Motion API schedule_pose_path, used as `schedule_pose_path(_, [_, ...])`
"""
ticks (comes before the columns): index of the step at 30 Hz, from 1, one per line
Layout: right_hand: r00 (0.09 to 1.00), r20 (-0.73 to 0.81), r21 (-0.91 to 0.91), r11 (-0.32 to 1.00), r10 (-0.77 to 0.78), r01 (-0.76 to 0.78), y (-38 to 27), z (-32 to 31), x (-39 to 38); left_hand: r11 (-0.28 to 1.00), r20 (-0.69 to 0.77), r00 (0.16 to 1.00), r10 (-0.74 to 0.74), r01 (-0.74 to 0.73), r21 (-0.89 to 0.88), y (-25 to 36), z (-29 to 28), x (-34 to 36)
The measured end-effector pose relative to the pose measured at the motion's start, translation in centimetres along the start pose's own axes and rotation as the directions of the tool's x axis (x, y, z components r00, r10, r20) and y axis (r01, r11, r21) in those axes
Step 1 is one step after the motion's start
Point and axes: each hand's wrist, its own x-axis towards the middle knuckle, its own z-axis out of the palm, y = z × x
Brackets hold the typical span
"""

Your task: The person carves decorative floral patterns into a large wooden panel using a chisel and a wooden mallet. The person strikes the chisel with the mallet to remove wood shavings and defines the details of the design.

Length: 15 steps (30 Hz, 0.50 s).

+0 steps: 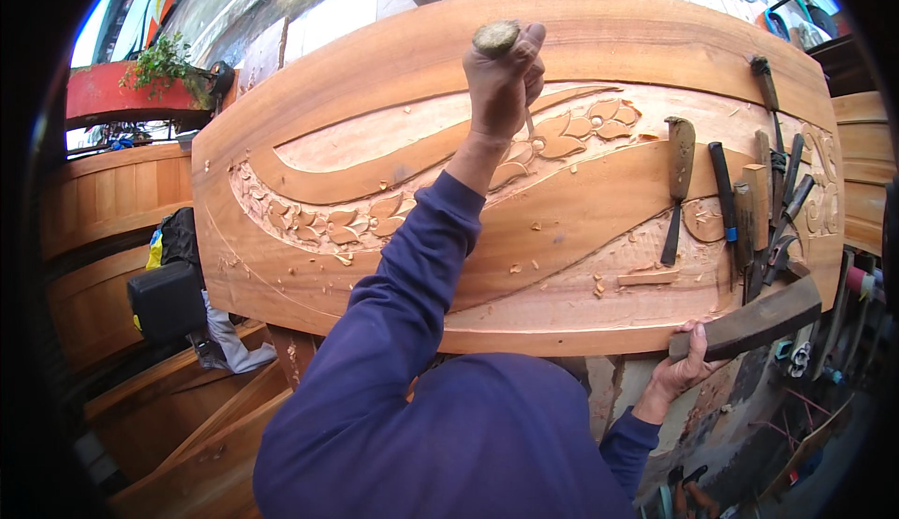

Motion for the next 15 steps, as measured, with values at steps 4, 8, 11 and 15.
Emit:
schedule_pose_path(4, [0.984, 0.09, -0.048, 0.986, -0.153, 0.158, -3.8, 4.3, 1.4, 1.0, -0.043, 0.999, -0.026, 0.026, -0.002, -0.1, 0.7, 0.0])
schedule_pose_path(8, [0.796, 0.314, 0.197, 0.856, -0.517, 0.478, -11.5, 11.4, 6.8, 0.999, -0.01, 1.0, -0.029, 0.029, 0.041, -0.6, 1.0, -0.1])
schedule_pose_path(11, [0.694, 0.393, 0.456, 0.783, -0.603, 0.423, -15.9, 16.7, 9.9, 0.999, -0.013, 1.0, -0.005, 0.005, 0.047, -0.8, 0.9, -0.4])
schedule_pose_path(15, [0.217, 0.896, -0.152, 0.191, -0.387, 0.97, -12.4, 21.1, 9.2, 0.991, 0.03, 0.996, 0.08, -0.083, 0.108, -1.8, 0.9, -1.6])
